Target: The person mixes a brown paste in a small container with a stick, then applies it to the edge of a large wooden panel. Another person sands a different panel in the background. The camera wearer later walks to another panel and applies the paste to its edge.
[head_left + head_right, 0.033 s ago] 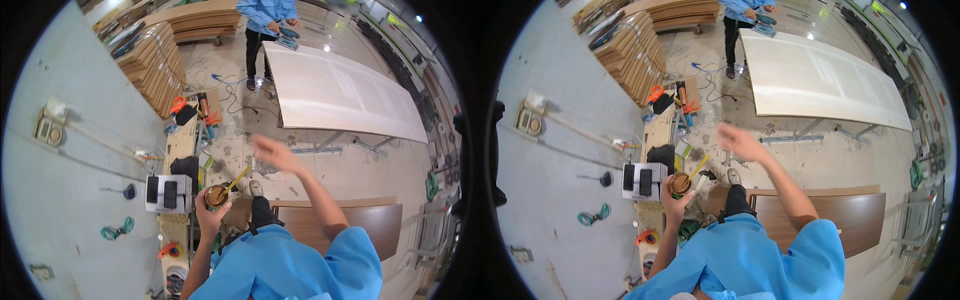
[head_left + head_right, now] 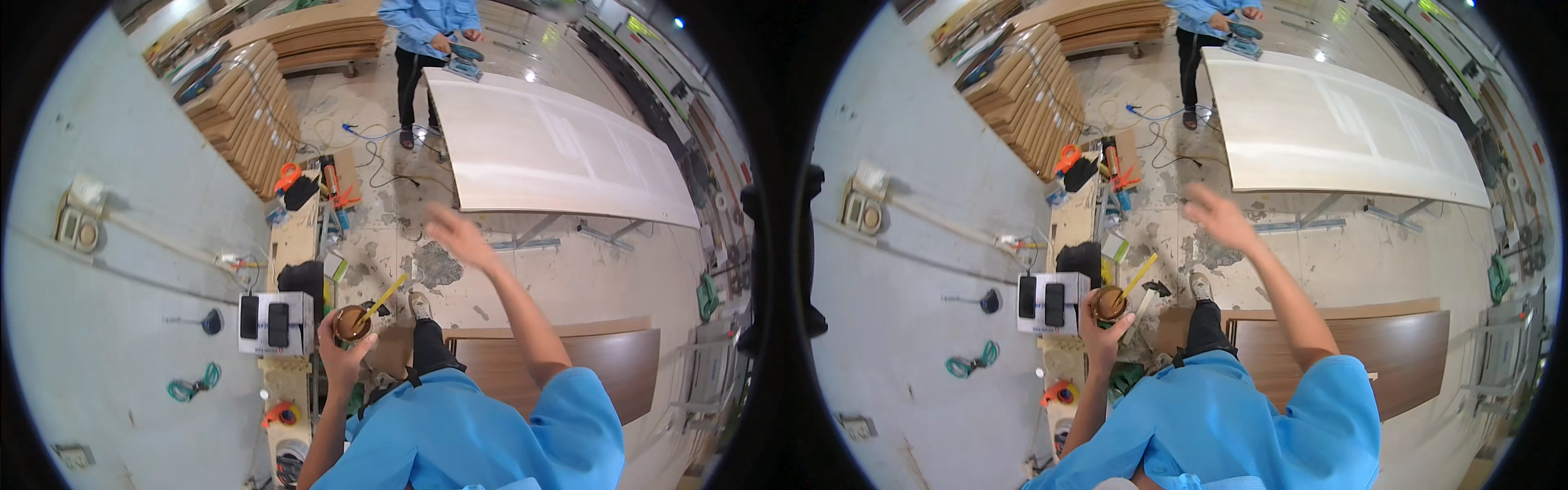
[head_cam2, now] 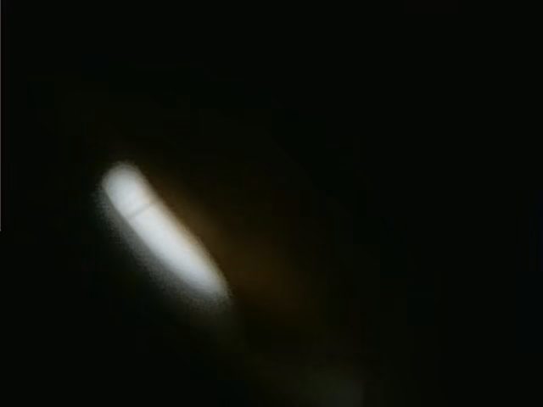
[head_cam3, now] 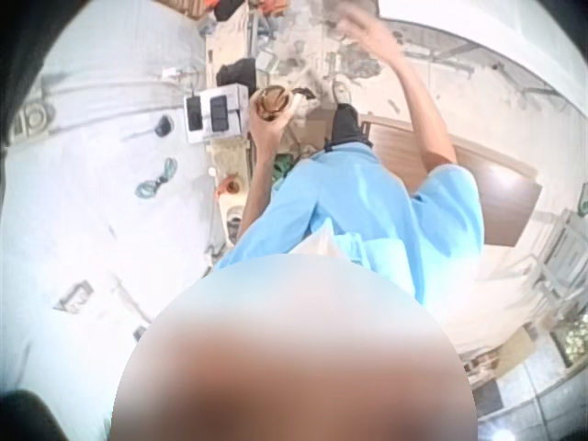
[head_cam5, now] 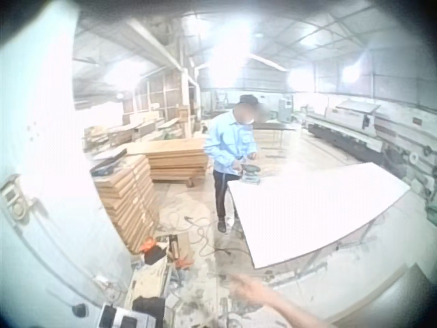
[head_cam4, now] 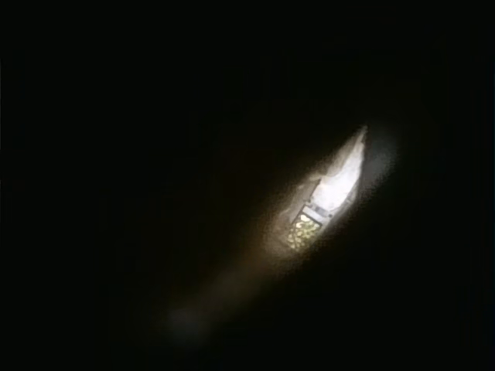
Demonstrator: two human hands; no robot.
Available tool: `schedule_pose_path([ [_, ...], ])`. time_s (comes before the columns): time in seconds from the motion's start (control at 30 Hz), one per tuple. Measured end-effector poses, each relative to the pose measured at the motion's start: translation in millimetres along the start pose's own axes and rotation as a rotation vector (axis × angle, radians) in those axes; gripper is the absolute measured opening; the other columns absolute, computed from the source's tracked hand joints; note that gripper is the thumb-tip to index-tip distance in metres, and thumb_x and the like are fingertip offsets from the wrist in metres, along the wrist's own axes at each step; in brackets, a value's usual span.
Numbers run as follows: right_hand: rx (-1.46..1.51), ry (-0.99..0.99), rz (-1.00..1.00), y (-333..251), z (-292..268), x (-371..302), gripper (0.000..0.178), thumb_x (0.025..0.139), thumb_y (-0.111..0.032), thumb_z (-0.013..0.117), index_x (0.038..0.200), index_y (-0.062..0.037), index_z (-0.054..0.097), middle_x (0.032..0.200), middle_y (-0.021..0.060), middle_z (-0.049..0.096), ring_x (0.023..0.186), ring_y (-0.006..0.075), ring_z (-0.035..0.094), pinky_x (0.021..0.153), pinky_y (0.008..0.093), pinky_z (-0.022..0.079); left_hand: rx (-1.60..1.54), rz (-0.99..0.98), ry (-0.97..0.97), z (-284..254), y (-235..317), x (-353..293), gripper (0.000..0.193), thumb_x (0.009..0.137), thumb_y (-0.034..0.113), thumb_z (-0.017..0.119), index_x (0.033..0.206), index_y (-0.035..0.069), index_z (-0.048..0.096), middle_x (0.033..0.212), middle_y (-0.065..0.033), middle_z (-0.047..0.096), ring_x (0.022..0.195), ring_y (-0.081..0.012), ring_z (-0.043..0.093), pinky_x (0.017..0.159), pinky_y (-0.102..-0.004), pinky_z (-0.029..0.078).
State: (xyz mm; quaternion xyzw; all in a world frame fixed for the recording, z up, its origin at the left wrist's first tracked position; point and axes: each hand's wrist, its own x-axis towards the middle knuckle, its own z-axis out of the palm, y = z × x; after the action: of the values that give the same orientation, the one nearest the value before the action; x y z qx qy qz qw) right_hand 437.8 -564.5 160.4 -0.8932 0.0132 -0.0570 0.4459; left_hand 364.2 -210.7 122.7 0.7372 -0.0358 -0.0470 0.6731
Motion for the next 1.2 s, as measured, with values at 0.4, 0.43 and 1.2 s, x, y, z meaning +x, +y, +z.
schedule_pose_path([
  [0.4, -0.703, 0.326, 0.286, 379.9, -85.1, 301.3, 0.078, 0.108, -0.057, 0.044, 0.163, -0.0017, 0.036, 0.172, 0.0219, 0.031, 0.16, 0.0374, 0.027, 0.131, 0.0513, 0.02, -0.066, -0.049, -0.039, 159.0, 24.4, 210.1, 0.084, 0.073, -0.001, 0.091, 0.145, 0.004, 0.048, 0.14, -0.0114, 0.06, 0.126, -0.0227, 0.062, 0.109, -0.0377, 0.051],
  [0.43, -0.692, 0.322, 0.16, 399.8, -98.4, 323.8, 0.077, 0.108, -0.057, 0.045, 0.162, -0.0029, 0.039, 0.17, 0.0207, 0.035, 0.16, 0.0358, 0.028, 0.131, 0.0509, 0.021, -0.082, -0.079, -0.046, 177.5, 25.5, 228.8, 0.085, 0.072, -0.001, 0.091, 0.146, 0.004, 0.048, 0.142, -0.0119, 0.059, 0.127, -0.0226, 0.061, 0.11, -0.0379, 0.051],
  [1.2, -0.798, 0.699, 0.555, 445.6, -195.7, 281.9, 0.075, 0.106, -0.05, 0.054, 0.157, 0.0042, 0.044, 0.164, 0.0275, 0.042, 0.155, 0.043, 0.034, 0.128, 0.055, 0.025, 0.094, 0.005, -0.198, 282.8, 73.0, 331.1, 0.088, 0.067, -0.005, 0.092, 0.143, 0.006, 0.049, 0.15, -0.0146, 0.057, 0.124, -0.0197, 0.061, 0.109, -0.0359, 0.051],
])
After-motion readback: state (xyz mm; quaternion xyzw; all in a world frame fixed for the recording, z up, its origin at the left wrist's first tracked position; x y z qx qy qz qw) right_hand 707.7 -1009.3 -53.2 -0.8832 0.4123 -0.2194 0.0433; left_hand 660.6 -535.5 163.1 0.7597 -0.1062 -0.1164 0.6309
